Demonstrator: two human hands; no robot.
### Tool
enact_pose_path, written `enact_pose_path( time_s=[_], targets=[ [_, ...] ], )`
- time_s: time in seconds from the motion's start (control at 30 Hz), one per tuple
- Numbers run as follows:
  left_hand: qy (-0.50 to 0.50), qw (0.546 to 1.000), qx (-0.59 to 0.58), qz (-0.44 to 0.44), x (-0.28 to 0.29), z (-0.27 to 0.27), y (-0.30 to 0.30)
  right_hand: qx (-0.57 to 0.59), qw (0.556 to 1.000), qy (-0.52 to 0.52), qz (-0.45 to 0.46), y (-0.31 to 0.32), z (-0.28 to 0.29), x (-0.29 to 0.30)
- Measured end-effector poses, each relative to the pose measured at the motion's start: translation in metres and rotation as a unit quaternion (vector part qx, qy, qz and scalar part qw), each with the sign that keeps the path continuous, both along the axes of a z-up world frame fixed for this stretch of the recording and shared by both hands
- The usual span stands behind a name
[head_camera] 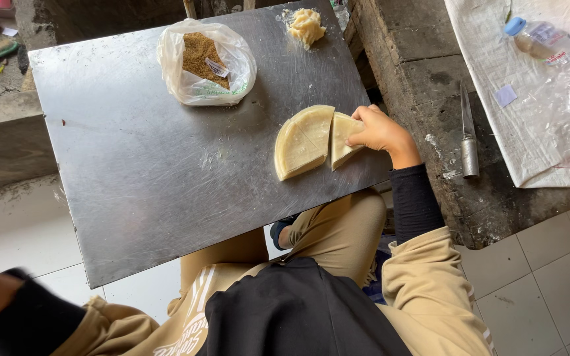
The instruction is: The person cuts a stack of round dough pieces into wedge-shaped sections using a knife and then wraps the cut wedges in plastic wrap by hand.
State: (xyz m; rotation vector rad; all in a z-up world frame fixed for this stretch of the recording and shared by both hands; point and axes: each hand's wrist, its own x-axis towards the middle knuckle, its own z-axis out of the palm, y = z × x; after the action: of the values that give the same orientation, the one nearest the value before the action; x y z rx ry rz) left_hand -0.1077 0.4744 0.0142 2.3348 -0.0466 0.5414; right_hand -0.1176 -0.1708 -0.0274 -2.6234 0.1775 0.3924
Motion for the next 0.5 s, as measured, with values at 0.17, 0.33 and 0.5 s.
enact_pose_path(
  time_s=[0.17, 0.33, 0.5],
  targets=[
    [-0.08, 0.99, -0.001, -0.114, -0.004, -0.036, -0.08, 0.121, 0.992, 0.015, -0.034, -0.009, -0.012, -0.005],
    [0.087, 0.986, -0.104, -0.102, -0.022, -0.046, -0.15, 0.326, 0.944, -0.019, -0.054, -0.03, -0.015, -0.036],
    [0.055, 0.988, -0.109, -0.098, -0.035, -0.052, -0.167, 0.597, 0.797, -0.089, -0.009, -0.01, 0.013, -0.07]
  ],
)
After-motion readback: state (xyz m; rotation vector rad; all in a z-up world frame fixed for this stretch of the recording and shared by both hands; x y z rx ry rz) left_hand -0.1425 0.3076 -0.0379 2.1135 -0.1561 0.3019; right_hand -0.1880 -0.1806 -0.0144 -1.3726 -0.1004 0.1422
